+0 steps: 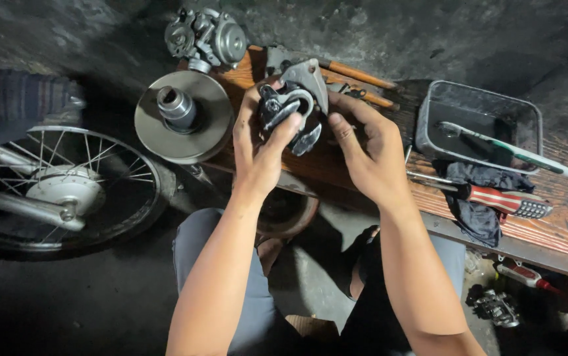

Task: The person handles a metal disc and a brake caliper assembly on a wooden workbench. They use a toothbrush to scrub the caliper and then wipe it with a cloth.

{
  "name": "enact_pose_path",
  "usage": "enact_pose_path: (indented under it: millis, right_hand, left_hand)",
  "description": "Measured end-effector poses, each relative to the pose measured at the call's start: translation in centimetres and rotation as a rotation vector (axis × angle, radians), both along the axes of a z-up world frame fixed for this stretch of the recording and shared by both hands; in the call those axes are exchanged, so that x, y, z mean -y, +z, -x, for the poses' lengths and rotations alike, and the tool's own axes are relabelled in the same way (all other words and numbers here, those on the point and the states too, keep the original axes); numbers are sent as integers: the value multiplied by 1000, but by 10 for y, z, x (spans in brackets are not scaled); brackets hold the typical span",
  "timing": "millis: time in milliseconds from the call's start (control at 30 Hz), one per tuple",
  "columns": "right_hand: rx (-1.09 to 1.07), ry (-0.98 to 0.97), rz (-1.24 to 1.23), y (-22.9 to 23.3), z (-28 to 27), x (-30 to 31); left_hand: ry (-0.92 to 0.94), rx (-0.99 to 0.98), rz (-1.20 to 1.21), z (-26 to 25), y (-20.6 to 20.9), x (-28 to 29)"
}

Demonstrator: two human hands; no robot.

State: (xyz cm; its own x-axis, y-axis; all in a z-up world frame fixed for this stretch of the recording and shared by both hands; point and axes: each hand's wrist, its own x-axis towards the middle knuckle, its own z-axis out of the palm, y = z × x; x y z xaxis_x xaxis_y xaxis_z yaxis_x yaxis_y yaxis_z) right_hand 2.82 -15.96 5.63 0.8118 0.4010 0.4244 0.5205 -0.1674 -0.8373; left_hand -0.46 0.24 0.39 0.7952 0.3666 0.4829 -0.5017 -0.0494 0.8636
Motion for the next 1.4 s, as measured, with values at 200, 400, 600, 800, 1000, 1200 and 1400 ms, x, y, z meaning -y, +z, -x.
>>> enact_pose_path:
  millis: [200, 400, 600, 800, 1000, 1200, 1400]
  right_hand:
    - [-112, -7, -65, -24, -18, 22]
    - [-398, 144, -222, 3, -2, 39]
    - [-190, -11, -137, 11, 8, 65]
    - [344, -412, -29, -1, -21, 133]
    - [504, -595, 271, 2, -31, 166]
    - [416, -651, 401, -8, -38, 183]
    - [357, -687, 430, -17, -48, 184]
  left_hand:
    - [-150, 22, 46, -1, 2, 1]
    - [-61, 37, 16, -3, 12, 11]
    - [-258, 173, 571, -22, -17, 8]
    - [-468, 256, 552, -22, -8, 32]
    - [-650, 246, 582, -27, -12, 50]
    - [-749, 201, 635, -28, -9, 61]
    - [-737, 202, 591, -33, -5, 68]
